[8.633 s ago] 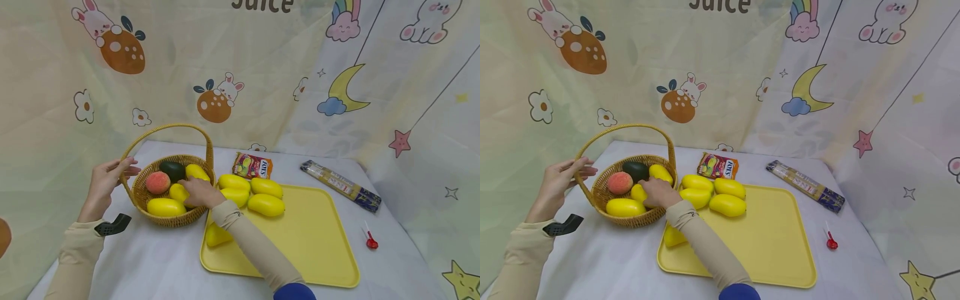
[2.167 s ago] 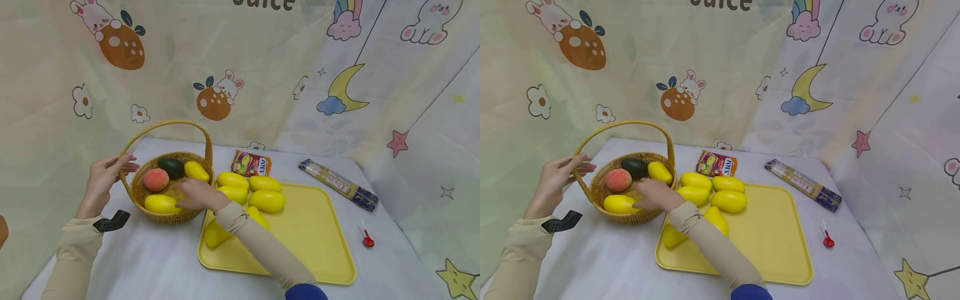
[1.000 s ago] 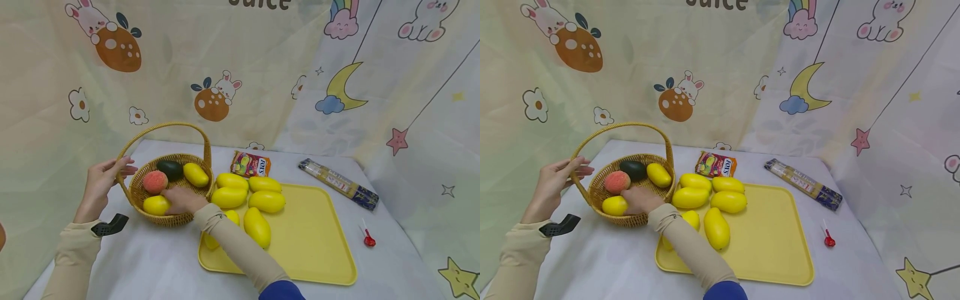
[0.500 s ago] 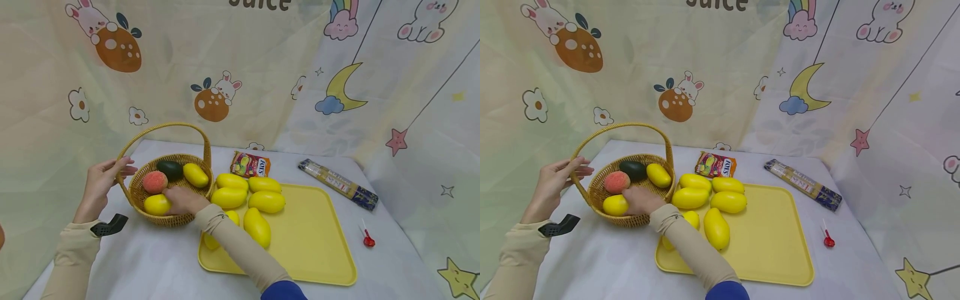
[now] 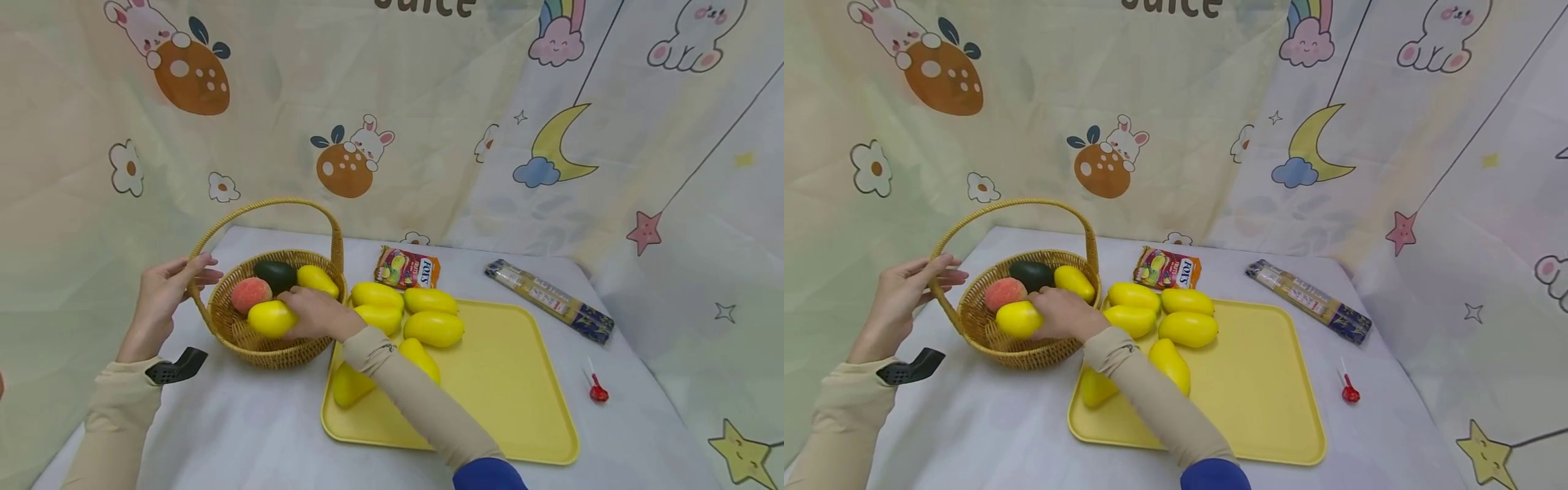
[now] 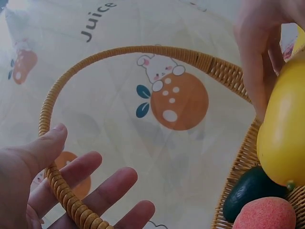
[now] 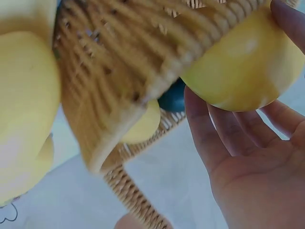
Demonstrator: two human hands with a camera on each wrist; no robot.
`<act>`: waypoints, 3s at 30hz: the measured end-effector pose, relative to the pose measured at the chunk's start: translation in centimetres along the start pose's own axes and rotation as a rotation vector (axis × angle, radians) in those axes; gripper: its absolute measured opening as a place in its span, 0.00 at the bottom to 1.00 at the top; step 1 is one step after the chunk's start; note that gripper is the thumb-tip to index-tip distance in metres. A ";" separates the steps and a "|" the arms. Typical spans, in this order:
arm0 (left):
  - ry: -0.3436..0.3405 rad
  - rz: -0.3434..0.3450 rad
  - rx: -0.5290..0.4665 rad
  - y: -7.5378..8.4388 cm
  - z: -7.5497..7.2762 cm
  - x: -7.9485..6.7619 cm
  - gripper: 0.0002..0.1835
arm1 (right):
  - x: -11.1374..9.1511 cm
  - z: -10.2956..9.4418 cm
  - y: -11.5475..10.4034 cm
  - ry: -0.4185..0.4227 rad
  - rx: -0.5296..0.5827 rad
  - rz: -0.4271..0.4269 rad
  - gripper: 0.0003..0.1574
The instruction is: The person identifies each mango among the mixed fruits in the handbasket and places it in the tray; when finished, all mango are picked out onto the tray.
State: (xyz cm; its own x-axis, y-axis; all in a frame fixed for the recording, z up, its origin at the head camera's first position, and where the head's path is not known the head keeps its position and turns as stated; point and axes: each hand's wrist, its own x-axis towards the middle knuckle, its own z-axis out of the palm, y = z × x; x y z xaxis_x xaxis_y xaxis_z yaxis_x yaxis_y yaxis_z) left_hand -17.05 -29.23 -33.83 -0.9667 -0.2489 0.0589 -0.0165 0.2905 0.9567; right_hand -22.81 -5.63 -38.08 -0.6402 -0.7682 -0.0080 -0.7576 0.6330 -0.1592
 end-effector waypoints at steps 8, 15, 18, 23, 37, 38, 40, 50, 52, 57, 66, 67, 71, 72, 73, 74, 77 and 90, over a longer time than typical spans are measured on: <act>-0.003 0.004 -0.004 0.2 -0.3 0.1 0.19 | -2.4 -2.0 2.0 0.060 0.087 0.011 0.44; 0.007 0.009 -0.030 0.4 -0.5 0.0 0.16 | -3.3 -4.3 2.6 0.103 0.067 -0.007 0.46; 0.010 -0.003 -0.025 0.4 -0.3 0.0 0.17 | -4.1 -4.9 3.1 0.110 0.074 0.006 0.46; 0.013 -0.011 -0.016 0.3 -0.2 -0.1 0.20 | -6.3 -5.7 4.7 0.141 0.101 0.023 0.44; -0.003 -0.012 -0.014 0.3 -0.1 0.0 0.19 | -14.9 -5.9 11.5 0.189 0.108 0.228 0.43; -0.006 -0.011 -0.014 0.3 -0.1 0.0 0.19 | -15.5 -5.9 12.0 0.194 0.107 0.242 0.43; -0.015 -0.009 -0.017 0.3 -0.2 0.1 0.19 | -16.7 -5.6 13.0 0.202 0.112 0.268 0.43; -0.021 -0.004 -0.021 0.2 -0.2 0.0 0.18 | -22.0 -4.5 17.2 0.224 0.098 0.362 0.41; -0.019 -0.003 -0.022 0.2 -0.2 0.0 0.18 | -22.9 -4.3 17.9 0.225 0.097 0.376 0.40; -0.015 -0.002 -0.022 0.2 -0.1 0.1 0.17 | -24.8 -4.0 19.3 0.227 0.107 0.400 0.40; -0.025 -0.007 -0.031 0.2 -0.2 0.0 0.18 | -26.3 -3.0 21.5 0.217 0.096 0.421 0.39; -0.024 -0.009 -0.028 0.2 -0.2 0.0 0.18 | -26.4 -2.8 21.7 0.214 0.094 0.423 0.39; -0.018 -0.014 -0.015 0.2 -0.2 -0.1 0.19 | -26.6 -2.3 22.3 0.201 0.088 0.425 0.38; -0.017 -0.016 -0.012 0.3 -0.2 -0.1 0.19 | -26.6 -2.2 22.4 0.201 0.088 0.427 0.38; -0.015 -0.019 -0.008 0.3 -0.2 -0.1 0.19 | -26.5 -2.0 22.6 0.200 0.088 0.430 0.38; -0.012 -0.021 -0.006 0.3 -0.2 -0.1 0.19 | -26.5 -1.9 22.7 0.203 0.082 0.428 0.38; -0.008 -0.023 -0.010 0.4 -0.1 -0.1 0.19 | -26.3 -1.4 23.0 0.214 0.074 0.419 0.38; -0.028 -0.021 -0.012 0.2 -0.2 0.0 0.19 | -25.7 0.0 23.4 0.134 0.118 0.416 0.37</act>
State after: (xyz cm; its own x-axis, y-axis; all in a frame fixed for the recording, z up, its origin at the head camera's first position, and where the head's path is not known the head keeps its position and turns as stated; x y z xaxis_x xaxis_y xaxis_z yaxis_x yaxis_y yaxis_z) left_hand -17.01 -29.35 -33.54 -0.9729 -0.2292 0.0308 -0.0341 0.2740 0.9611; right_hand -24.07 28.96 -41.60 -0.9038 -0.4267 0.0315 -0.4177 0.8642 -0.2806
